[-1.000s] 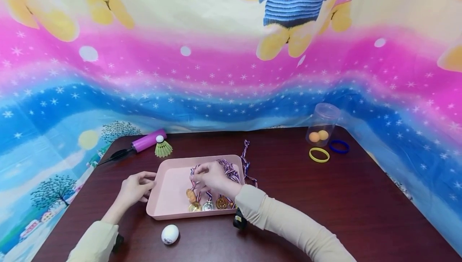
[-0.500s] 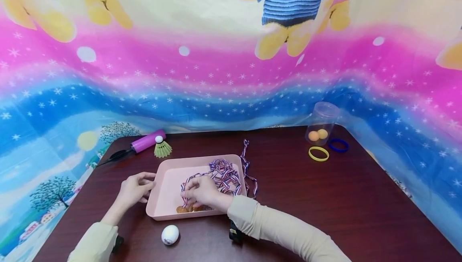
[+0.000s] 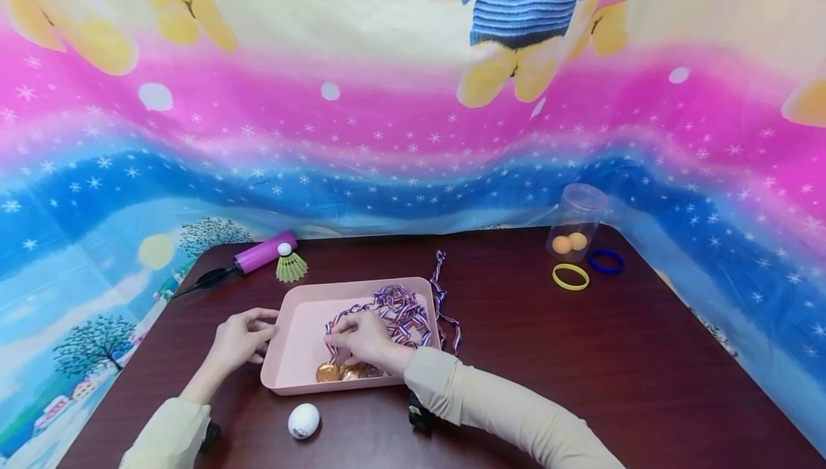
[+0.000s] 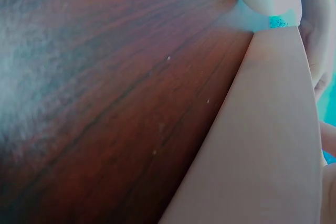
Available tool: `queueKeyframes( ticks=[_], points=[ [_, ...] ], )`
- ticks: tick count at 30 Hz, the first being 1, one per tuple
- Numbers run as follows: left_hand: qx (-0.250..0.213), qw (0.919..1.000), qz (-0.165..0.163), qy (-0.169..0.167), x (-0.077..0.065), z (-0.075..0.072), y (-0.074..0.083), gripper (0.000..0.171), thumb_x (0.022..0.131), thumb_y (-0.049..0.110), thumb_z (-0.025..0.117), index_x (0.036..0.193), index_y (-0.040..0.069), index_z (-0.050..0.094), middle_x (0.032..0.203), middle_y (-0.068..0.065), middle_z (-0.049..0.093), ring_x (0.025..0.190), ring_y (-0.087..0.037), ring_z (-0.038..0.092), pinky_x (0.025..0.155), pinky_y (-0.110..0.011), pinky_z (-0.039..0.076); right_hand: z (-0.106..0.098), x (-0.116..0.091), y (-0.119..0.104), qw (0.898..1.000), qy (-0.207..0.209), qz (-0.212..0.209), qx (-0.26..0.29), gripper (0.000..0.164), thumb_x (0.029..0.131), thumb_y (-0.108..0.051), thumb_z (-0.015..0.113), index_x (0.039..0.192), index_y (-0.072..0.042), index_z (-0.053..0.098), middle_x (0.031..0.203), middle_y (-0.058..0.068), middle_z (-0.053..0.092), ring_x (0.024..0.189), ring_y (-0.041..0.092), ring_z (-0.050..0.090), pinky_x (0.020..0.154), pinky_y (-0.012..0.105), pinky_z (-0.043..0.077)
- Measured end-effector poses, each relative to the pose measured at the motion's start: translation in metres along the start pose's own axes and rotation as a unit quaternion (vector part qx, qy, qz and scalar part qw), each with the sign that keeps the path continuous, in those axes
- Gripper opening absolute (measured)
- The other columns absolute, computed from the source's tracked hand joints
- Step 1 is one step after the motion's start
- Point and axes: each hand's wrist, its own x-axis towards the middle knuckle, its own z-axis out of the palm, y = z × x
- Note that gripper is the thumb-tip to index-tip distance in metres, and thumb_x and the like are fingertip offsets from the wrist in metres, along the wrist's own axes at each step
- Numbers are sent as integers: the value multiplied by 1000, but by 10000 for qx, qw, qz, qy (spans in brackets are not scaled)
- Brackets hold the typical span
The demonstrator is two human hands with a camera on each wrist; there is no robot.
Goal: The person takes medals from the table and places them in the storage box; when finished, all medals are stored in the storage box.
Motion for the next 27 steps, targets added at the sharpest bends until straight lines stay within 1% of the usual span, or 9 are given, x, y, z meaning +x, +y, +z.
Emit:
queueKeyframes(
  ticks=[4, 8, 11, 16, 22, 24, 27],
  points=[
    [-8, 10000, 16, 6, 0, 0, -1, 37, 91, 11, 61, 124, -5, 57, 92, -18, 71, 61, -15, 66, 49, -31, 57, 1, 1, -1, 9999, 67, 47, 137, 9, 82, -7, 73, 86, 2, 72, 69, 6, 67, 51, 9, 59, 50, 28, 57],
    [36, 10000, 16, 1, -1, 0, 0, 37, 92, 11, 60, 125, -5, 56, 92, -17, 71, 62, -15, 67, 49, -31, 56, 4, 1, -3, 9989, 97, 102, 437, 9, 82, -2, 72, 87, 5, 71, 76, 15, 71, 59, 21, 68, 54, 30, 59],
    [71, 10000, -7, -13, -1, 0, 1, 37, 92, 12, 60, 125, -5, 56, 91, -17, 71, 63, -15, 67, 49, -31, 56, 5, 0, -4, 9985, 53, 90, 537, 9, 82, 0, 71, 88, 7, 70, 81, 19, 72, 67, 28, 71, 57, 31, 59],
    [64, 10000, -40, -30, 0, 0, 0, 37, 92, 12, 60, 125, -5, 56, 92, -17, 71, 62, -16, 67, 50, -31, 57, 5, -1, -4, 9990, -59, 98, 433, 10, 83, -2, 70, 89, 7, 71, 81, 18, 73, 68, 28, 72, 58, 30, 59],
    [57, 10000, -38, -27, 1, 0, 0, 37, 92, 12, 60, 125, -4, 56, 92, -17, 71, 62, -15, 67, 50, -31, 57, 5, -3, -4, 9981, -136, 167, 579, 12, 86, -2, 68, 91, 9, 70, 85, 22, 72, 76, 32, 72, 63, 33, 60],
    [48, 10000, -36, -24, 1, 0, -1, 37, 92, 12, 60, 125, -4, 56, 92, -18, 71, 62, -15, 67, 50, -31, 57, 5, -4, -3, 9980, -225, 202, 552, 14, 88, -4, 66, 92, 9, 70, 86, 22, 72, 79, 33, 72, 65, 33, 60],
    [40, 10000, -18, -20, 0, 0, 0, 37, 92, 12, 60, 125, -5, 56, 93, -19, 71, 62, -16, 67, 50, -31, 57, 5, -4, -2, 9981, -432, 222, 373, 20, 92, -11, 62, 96, 7, 70, 89, 21, 72, 83, 31, 72, 67, 33, 60]
  ],
)
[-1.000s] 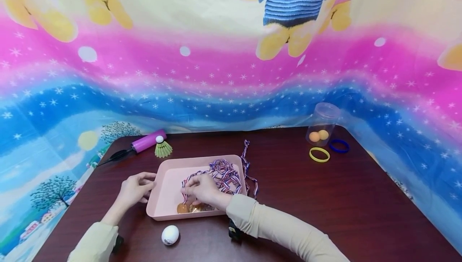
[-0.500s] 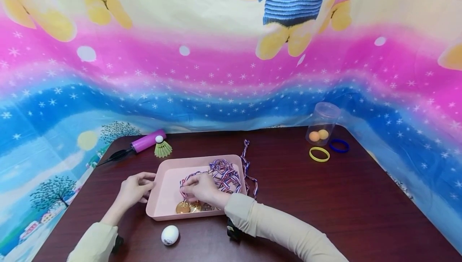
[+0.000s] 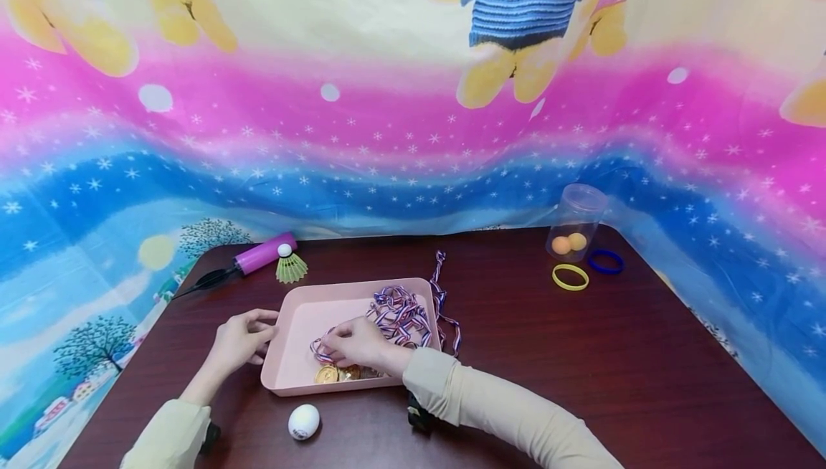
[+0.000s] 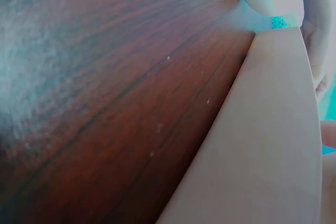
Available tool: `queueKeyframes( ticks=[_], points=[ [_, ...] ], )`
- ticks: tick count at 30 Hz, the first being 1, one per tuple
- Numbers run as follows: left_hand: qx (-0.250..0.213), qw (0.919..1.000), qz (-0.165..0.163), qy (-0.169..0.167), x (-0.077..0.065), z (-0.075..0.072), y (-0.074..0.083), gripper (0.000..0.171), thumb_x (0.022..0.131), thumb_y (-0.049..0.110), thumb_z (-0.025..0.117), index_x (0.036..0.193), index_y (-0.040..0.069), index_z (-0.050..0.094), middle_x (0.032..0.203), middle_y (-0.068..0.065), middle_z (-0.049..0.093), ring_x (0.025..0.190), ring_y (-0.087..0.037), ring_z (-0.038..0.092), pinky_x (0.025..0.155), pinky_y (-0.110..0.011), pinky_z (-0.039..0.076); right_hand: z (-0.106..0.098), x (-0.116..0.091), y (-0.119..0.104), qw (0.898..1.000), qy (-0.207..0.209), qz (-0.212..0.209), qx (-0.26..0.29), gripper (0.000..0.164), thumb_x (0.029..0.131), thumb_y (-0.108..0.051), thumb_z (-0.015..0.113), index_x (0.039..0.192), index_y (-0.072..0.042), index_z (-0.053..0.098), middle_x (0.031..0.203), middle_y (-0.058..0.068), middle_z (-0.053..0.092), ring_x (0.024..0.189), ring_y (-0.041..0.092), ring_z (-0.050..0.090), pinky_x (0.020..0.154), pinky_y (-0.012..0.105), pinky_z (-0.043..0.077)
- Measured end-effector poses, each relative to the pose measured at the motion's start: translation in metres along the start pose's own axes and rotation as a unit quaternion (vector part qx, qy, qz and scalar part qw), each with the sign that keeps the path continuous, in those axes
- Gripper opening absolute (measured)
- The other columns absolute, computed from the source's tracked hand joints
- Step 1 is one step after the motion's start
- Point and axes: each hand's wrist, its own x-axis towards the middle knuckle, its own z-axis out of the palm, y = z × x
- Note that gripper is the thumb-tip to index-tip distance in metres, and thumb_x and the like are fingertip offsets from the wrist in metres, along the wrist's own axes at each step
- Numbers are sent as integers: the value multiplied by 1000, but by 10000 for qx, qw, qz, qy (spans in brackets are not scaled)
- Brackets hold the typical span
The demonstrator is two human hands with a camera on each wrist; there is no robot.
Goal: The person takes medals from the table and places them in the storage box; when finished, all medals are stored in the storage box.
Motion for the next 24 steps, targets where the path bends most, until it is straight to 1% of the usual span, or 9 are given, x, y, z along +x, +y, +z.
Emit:
queueKeyframes(
  ticks=[4, 10, 17, 21, 24],
  points=[
    [-23, 10000, 0, 21, -1, 0, 1, 37, 91, 11, 61, 125, -5, 56, 94, -20, 71, 63, -17, 68, 50, -31, 57, 0, 0, -1, 9999, -131, -45, -84, 26, 95, -17, 58, 99, 6, 69, 92, 21, 72, 86, 31, 72, 70, 34, 60],
    [17, 10000, -4, 33, -1, 0, 1, 37, 92, 11, 60, 125, -5, 56, 94, -20, 70, 64, -18, 68, 49, -31, 57, -1, 0, -7, 9999, 34, -69, 124, 29, 95, -17, 56, 98, 10, 67, 94, 25, 70, 88, 37, 70, 72, 38, 60],
    [11, 10000, -19, 30, 0, -1, 1, 37, 92, 11, 60, 125, -6, 56, 94, -21, 70, 64, -18, 68, 49, -31, 57, -7, 3, -8, 9998, 166, -71, 95, 27, 94, -15, 57, 97, 10, 68, 92, 25, 71, 85, 37, 71, 70, 37, 60],
    [3, 10000, -21, 4, 0, 0, 0, 37, 92, 11, 60, 125, -5, 56, 94, -20, 70, 63, -17, 67, 50, -31, 57, -13, 0, -14, 9999, 27, -70, 118, 28, 95, -13, 56, 100, 12, 66, 94, 28, 70, 87, 40, 70, 70, 37, 60],
    [-11, 10000, -22, -14, -1, -1, 1, 37, 92, 11, 60, 125, -5, 56, 94, -20, 70, 63, -16, 68, 50, -31, 57, -22, -2, -19, 9998, -118, -108, 129, 28, 95, -13, 56, 103, 12, 65, 96, 30, 68, 89, 41, 69, 72, 41, 60]
  ],
)
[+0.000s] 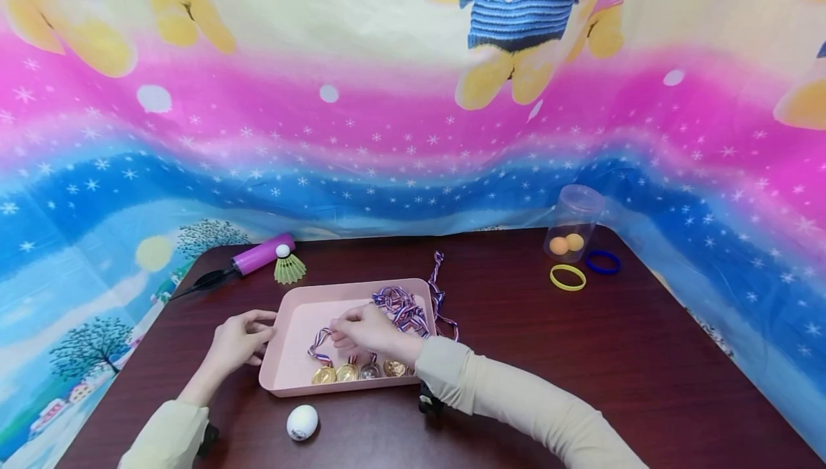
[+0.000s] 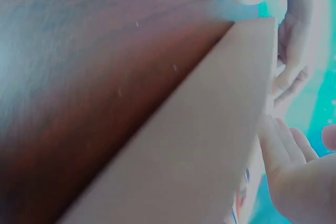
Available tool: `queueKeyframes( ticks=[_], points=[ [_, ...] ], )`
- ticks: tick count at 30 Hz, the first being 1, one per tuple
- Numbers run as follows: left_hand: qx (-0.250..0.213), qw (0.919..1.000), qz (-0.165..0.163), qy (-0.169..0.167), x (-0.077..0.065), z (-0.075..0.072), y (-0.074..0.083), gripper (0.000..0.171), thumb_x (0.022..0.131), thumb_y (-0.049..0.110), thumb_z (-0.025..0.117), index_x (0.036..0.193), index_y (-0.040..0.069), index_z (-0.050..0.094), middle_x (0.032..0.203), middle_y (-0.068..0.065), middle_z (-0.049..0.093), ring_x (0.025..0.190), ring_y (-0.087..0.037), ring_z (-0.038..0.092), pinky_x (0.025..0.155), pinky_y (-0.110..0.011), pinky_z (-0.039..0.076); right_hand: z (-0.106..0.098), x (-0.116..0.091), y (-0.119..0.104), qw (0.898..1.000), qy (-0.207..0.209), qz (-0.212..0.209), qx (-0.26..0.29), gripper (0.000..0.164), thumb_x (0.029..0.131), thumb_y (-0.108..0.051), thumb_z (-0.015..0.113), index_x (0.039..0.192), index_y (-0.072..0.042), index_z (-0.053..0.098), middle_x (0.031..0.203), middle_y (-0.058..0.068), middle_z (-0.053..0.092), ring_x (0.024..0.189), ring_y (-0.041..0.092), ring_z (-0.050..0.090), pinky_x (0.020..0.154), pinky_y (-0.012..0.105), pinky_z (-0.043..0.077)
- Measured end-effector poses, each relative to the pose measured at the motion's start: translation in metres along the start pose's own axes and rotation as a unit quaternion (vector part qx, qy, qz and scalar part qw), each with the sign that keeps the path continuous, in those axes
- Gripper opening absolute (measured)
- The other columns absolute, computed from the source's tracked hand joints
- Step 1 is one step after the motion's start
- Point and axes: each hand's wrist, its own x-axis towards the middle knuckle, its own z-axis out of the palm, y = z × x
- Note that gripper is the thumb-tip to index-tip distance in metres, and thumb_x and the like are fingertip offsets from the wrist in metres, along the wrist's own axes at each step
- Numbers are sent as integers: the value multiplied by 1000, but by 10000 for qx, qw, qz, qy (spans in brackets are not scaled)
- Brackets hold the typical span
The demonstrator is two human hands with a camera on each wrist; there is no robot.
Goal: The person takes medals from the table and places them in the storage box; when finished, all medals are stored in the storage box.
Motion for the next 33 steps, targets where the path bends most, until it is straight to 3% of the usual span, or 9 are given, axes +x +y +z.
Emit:
queueKeyframes(
  ticks=[7, 14, 18, 24, 29, 33],
  points=[
    [-36, 10000, 43, 3, 0, -1, 1, 37, 92, 11, 60, 125, -7, 55, 95, -21, 70, 63, -17, 68, 50, -32, 57, -40, -5, -10, 9977, -152, -80, -649, 29, 93, -16, 61, 108, 8, 66, 98, 25, 70, 89, 37, 70, 71, 42, 59],
    [46, 10000, 1, 29, 1, -1, -1, 38, 92, 11, 59, 126, -5, 56, 95, -20, 71, 63, -16, 68, 50, -31, 57, -93, -10, -17, 9954, 362, -297, -833, 23, 90, -11, 65, 104, 7, 68, 103, 25, 69, 87, 35, 70, 72, 44, 59],
    [7, 10000, 52, -1, 0, 0, -2, 38, 92, 12, 60, 125, -6, 56, 94, -20, 71, 62, -16, 67, 50, -31, 57, -124, -14, -6, 9951, 734, -48, -659, 24, 89, -11, 66, 105, 7, 67, 98, 27, 69, 77, 31, 72, 62, 37, 60],
    [20, 10000, 68, 38, 1, 3, -3, 38, 91, 11, 60, 125, -6, 56, 95, -21, 71, 62, -16, 68, 50, -31, 57, -159, -37, 28, 9913, 981, 722, -495, 24, 90, -9, 61, 107, 8, 63, 92, 24, 69, 62, 18, 70, 48, 26, 56],
    [12, 10000, 87, 36, 1, 3, -3, 38, 92, 11, 60, 126, -6, 55, 95, -21, 70, 63, -17, 68, 50, -31, 57, -171, -58, 52, 9858, 1043, 1102, -714, 20, 89, -9, 61, 101, 6, 65, 83, 14, 69, 63, 19, 70, 47, 28, 55],
    [-6, 9999, 109, 30, 1, 3, -3, 38, 92, 11, 60, 125, -6, 56, 95, -21, 70, 63, -17, 68, 49, -31, 57, -169, -68, 59, 9815, 1189, 1226, -869, 19, 87, -15, 66, 93, 3, 65, 79, 13, 68, 60, 20, 70, 46, 29, 56]
  ],
)
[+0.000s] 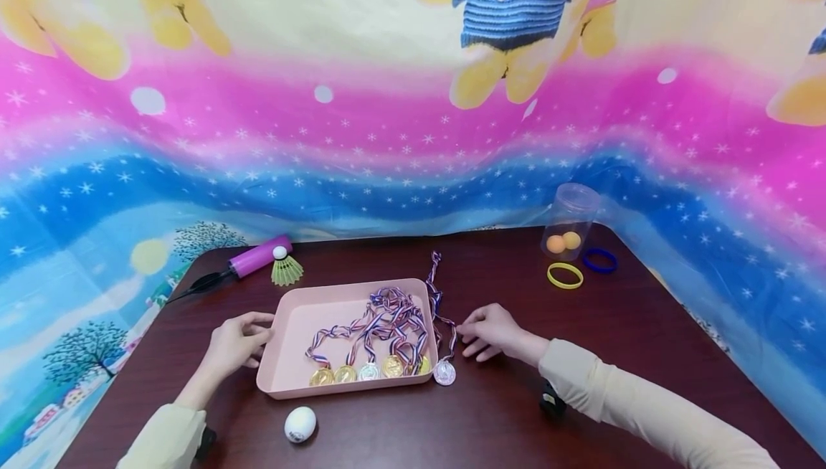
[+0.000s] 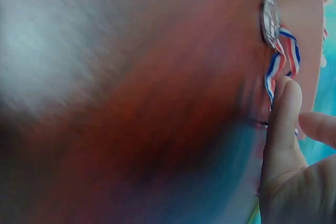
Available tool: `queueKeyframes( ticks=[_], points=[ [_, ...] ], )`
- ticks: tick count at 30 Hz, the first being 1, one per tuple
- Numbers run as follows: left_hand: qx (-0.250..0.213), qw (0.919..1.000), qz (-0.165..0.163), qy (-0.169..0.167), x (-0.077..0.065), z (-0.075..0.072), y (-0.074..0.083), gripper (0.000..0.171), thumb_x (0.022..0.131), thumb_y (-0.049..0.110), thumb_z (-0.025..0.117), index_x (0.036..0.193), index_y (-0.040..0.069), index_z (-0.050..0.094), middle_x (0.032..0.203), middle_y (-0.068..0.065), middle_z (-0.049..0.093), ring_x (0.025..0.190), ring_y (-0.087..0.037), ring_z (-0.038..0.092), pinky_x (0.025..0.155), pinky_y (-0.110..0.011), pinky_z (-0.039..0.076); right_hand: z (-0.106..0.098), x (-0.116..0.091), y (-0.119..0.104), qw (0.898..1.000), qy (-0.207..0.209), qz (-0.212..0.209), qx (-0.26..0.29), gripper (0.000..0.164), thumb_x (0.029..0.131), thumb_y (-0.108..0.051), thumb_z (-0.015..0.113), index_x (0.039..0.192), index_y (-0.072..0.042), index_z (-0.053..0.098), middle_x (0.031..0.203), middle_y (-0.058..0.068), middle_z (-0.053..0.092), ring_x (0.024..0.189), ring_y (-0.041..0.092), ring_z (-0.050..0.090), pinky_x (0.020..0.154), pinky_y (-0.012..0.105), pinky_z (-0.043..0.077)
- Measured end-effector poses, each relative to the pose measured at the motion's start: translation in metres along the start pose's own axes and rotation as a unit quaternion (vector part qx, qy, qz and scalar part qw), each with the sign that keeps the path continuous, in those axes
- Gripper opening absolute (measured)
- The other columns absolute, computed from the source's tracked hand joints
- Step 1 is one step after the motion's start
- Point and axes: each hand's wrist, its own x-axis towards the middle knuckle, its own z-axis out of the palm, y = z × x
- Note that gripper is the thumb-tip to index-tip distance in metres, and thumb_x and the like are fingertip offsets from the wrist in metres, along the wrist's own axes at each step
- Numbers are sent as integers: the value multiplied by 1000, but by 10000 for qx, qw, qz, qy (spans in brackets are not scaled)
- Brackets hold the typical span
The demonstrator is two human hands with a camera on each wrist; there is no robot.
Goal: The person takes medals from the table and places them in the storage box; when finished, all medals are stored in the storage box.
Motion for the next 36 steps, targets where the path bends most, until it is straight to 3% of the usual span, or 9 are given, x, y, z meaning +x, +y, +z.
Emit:
queueKeyframes(
  ticks=[9, 16, 23, 30, 36],
  points=[
    [26, 10000, -19, 23, 2, 0, 0, 38, 92, 11, 59, 126, -5, 56, 95, -20, 71, 63, -16, 68, 50, -31, 57, 22, -16, -6, 9965, 307, -169, -761, 33, 81, -31, 75, 79, -1, 61, 71, 11, 65, 53, 18, 67, 44, 32, 56],
    [17, 10000, -38, 24, 1, -1, 0, 37, 92, 10, 59, 125, -5, 56, 94, -20, 71, 63, -16, 68, 50, -31, 57, 32, -11, -6, 9911, 387, -372, -1220, 34, 79, -32, 75, 65, -6, 57, 64, 8, 63, 45, 17, 64, 41, 33, 54],
    [53, 10000, -69, 5, -1, -2, 2, 38, 92, 11, 59, 125, -6, 55, 93, -20, 71, 62, -16, 67, 49, -31, 57, 34, -6, -7, 9864, 442, -456, -1516, 45, 75, -33, 76, 47, -15, 46, 46, 2, 53, 40, 14, 61, 38, 33, 52],
    [50, 9999, -95, 22, -2, -2, 4, 37, 92, 10, 60, 125, -5, 56, 94, -21, 70, 62, -17, 68, 49, -31, 57, 35, -4, -6, 9815, 447, -705, -1724, 36, 71, -23, 78, 48, -10, 54, 44, 4, 59, 36, 12, 58, 36, 31, 51],
    [36, 9999, -81, 51, -3, -2, 5, 37, 91, 9, 61, 125, -6, 56, 94, -22, 70, 63, -19, 68, 49, -31, 57, 33, -7, -8, 9856, 345, -687, -1504, 29, 73, -13, 72, 50, -9, 55, 44, 3, 57, 35, 10, 57, 36, 30, 51]
  ],
)
